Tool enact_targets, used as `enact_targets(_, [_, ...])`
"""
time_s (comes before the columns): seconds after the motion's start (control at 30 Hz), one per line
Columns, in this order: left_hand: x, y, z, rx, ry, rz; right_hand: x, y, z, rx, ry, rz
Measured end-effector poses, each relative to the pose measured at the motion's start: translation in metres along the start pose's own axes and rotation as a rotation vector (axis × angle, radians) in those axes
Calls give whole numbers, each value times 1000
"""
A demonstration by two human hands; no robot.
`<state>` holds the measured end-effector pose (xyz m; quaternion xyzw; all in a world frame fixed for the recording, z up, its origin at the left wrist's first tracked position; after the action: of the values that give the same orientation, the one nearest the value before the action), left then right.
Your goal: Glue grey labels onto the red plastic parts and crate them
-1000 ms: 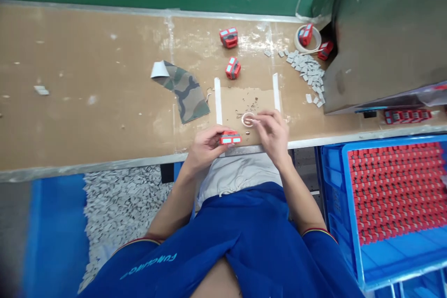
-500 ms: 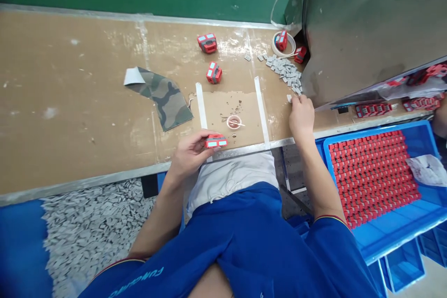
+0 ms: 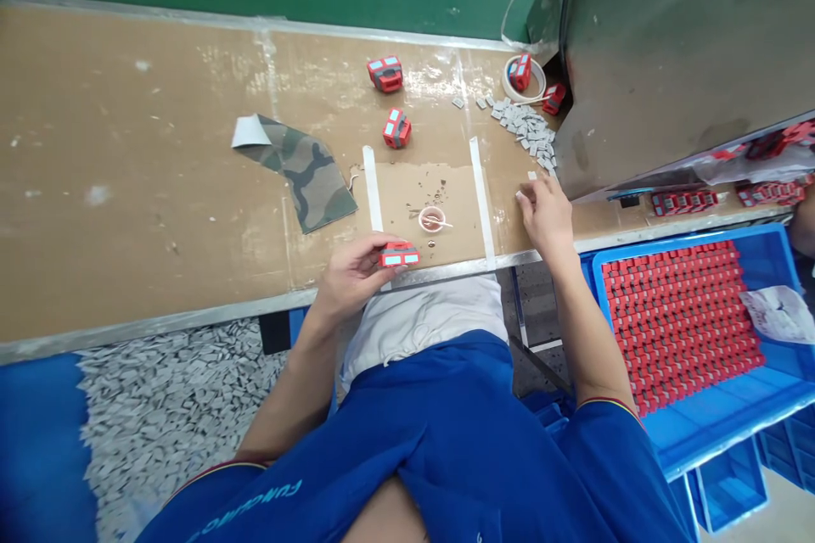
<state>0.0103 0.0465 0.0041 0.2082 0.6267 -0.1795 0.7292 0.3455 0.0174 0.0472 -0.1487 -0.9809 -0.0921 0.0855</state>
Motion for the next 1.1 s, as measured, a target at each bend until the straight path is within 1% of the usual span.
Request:
enact_targets(0.1, [-5, 2, 0, 13, 10, 50, 2, 10, 1, 67, -59, 8])
enact_targets(0.17, [-8, 2, 0, 27, 10, 90, 6, 11, -5, 78, -43, 14])
enact_targets(0.23, [-10, 2, 1, 36, -13, 107, 17, 2, -15, 67, 36, 26])
enact_targets(0.27, [-10, 1, 2, 35, -44, 96, 26, -5, -21, 62, 111, 32])
enact_targets(0.33, [-7, 0, 3, 28, -141, 33, 51, -26, -30, 78, 324, 24])
enact_targets(0.4, [-4, -1, 4, 18, -245, -45, 83, -48, -33, 154, 537, -40])
enact_targets(0.5, [0, -2, 5, 22, -321, -94, 126, -69, -25, 228, 732, -156])
enact_targets(0.53, [1, -2, 5, 23, -327, -93, 135, -71, -21, 237, 773, -173])
enact_targets(0.6, [2, -3, 4, 20, -320, -85, 145, -70, -11, 246, 832, -185])
enact_targets(0.67, [3, -3, 4, 16, -299, -69, 148, -66, -4, 238, 848, -200])
enact_targets(0.73, [1, -3, 4, 13, -267, -40, 148, -63, -2, 215, 824, -228])
enact_targets(0.83, [-2, -3, 3, 7, -189, 0, 148, -64, -4, 167, 750, -261])
enact_targets(0.97, [-4, -2, 1, -2, -71, 38, 155, -72, -6, 108, 619, -228])
enact_targets(1.1, [-3, -3, 0, -4, -37, 62, 163, -81, -11, 82, 504, -245])
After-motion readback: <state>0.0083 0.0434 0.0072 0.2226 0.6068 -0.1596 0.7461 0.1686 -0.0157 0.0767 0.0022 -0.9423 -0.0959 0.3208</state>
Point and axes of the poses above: each hand's wrist, its own y-axis towards the middle knuckle, its own z-axis out of the palm, x = y × z, the point moved 4 cm from there along y, towards the middle knuckle, and after that the axes turned 10 degrees about -y, right-handed, at the moved point
